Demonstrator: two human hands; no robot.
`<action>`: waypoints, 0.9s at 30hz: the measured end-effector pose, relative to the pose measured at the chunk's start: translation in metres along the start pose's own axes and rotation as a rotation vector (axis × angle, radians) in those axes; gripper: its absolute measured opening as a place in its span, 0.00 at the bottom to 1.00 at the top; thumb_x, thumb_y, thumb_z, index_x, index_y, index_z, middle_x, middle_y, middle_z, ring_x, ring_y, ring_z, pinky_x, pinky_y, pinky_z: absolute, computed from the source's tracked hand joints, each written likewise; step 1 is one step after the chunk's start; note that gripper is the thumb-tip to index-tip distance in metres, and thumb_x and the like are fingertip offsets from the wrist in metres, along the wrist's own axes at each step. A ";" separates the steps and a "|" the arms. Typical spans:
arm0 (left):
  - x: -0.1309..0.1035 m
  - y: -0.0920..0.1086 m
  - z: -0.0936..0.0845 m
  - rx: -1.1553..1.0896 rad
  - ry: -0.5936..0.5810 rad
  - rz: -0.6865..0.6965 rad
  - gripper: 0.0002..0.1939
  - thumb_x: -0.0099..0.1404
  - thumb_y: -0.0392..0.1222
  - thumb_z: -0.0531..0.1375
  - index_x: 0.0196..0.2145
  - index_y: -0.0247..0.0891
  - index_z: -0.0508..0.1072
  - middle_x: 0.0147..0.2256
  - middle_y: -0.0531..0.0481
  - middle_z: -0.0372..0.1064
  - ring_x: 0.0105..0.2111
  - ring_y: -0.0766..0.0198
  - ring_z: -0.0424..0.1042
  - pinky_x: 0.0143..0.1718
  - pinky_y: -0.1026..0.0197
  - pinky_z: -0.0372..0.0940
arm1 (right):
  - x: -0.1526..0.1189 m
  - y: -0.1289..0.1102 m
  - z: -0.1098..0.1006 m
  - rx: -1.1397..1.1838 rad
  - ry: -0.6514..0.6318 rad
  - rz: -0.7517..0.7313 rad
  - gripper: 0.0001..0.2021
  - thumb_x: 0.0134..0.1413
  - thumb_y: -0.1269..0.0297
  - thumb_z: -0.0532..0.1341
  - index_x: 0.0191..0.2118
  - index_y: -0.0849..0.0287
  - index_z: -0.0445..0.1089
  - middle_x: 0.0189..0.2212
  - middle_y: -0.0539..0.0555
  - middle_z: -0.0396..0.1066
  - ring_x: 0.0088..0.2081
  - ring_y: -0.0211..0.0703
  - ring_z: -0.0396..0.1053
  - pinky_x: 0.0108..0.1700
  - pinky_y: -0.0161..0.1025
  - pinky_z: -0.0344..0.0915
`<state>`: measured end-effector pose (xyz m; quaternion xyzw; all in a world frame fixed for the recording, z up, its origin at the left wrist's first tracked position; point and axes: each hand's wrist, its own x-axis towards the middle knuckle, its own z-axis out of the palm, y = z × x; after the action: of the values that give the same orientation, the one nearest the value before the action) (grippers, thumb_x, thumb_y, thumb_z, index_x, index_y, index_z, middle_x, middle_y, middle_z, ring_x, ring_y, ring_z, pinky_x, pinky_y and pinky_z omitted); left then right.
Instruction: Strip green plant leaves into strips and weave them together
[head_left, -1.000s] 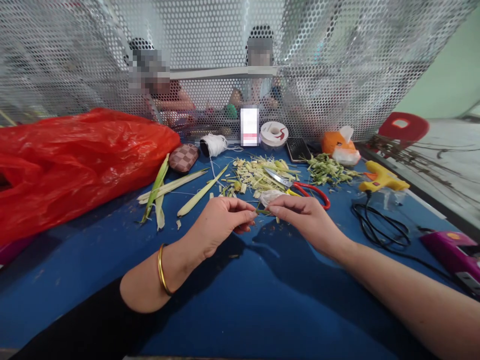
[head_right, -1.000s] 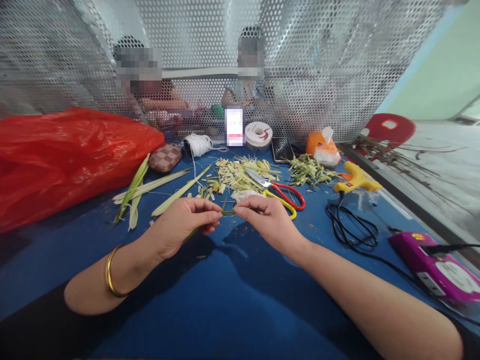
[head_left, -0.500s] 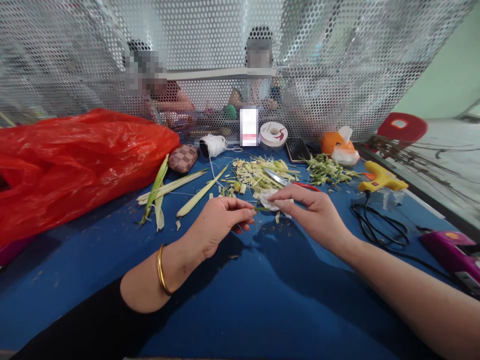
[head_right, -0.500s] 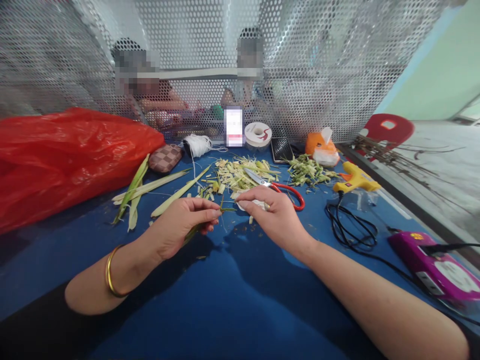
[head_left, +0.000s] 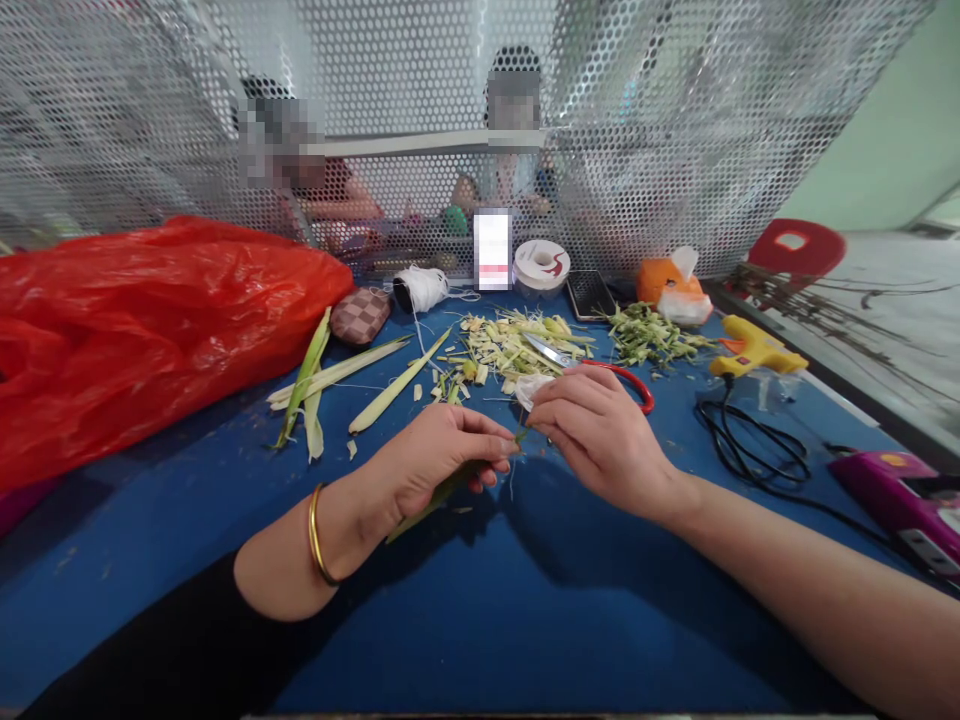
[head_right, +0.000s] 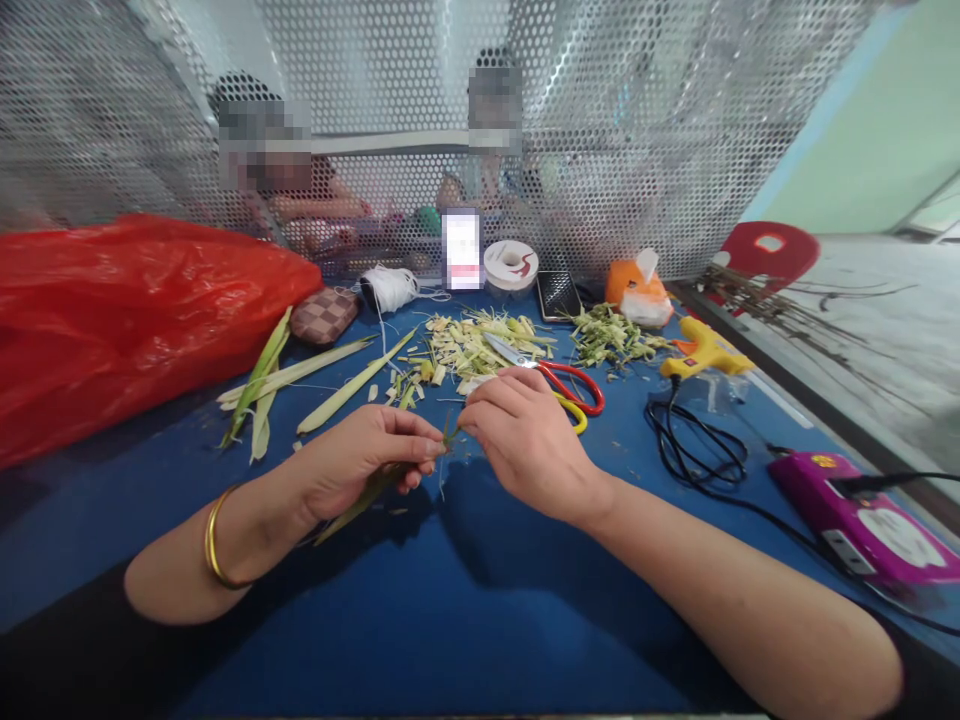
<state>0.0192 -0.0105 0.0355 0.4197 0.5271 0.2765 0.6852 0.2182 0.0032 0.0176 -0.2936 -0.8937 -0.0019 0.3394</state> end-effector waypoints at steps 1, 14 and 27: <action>0.000 0.000 0.000 -0.003 -0.004 -0.020 0.04 0.50 0.35 0.66 0.25 0.32 0.75 0.19 0.52 0.70 0.16 0.72 0.64 0.19 0.68 0.59 | 0.000 -0.001 0.000 -0.014 0.001 -0.005 0.11 0.62 0.71 0.52 0.36 0.58 0.72 0.37 0.56 0.76 0.40 0.46 0.70 0.51 0.48 0.59; 0.005 -0.004 -0.001 -0.087 0.040 -0.069 0.07 0.50 0.35 0.67 0.28 0.34 0.73 0.19 0.53 0.69 0.17 0.72 0.64 0.20 0.69 0.59 | 0.000 0.001 0.007 0.555 -0.076 0.598 0.13 0.60 0.58 0.56 0.31 0.58 0.73 0.29 0.52 0.73 0.33 0.43 0.68 0.37 0.39 0.64; 0.009 -0.005 -0.004 -0.193 0.024 -0.054 0.06 0.51 0.36 0.67 0.26 0.33 0.73 0.21 0.53 0.69 0.19 0.72 0.65 0.20 0.70 0.58 | 0.001 0.002 0.014 0.915 0.107 0.936 0.12 0.51 0.56 0.62 0.35 0.60 0.72 0.28 0.53 0.74 0.32 0.41 0.71 0.37 0.39 0.66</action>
<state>0.0172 -0.0049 0.0261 0.3341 0.5171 0.3126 0.7234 0.2096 0.0081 0.0070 -0.4769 -0.5639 0.5117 0.4391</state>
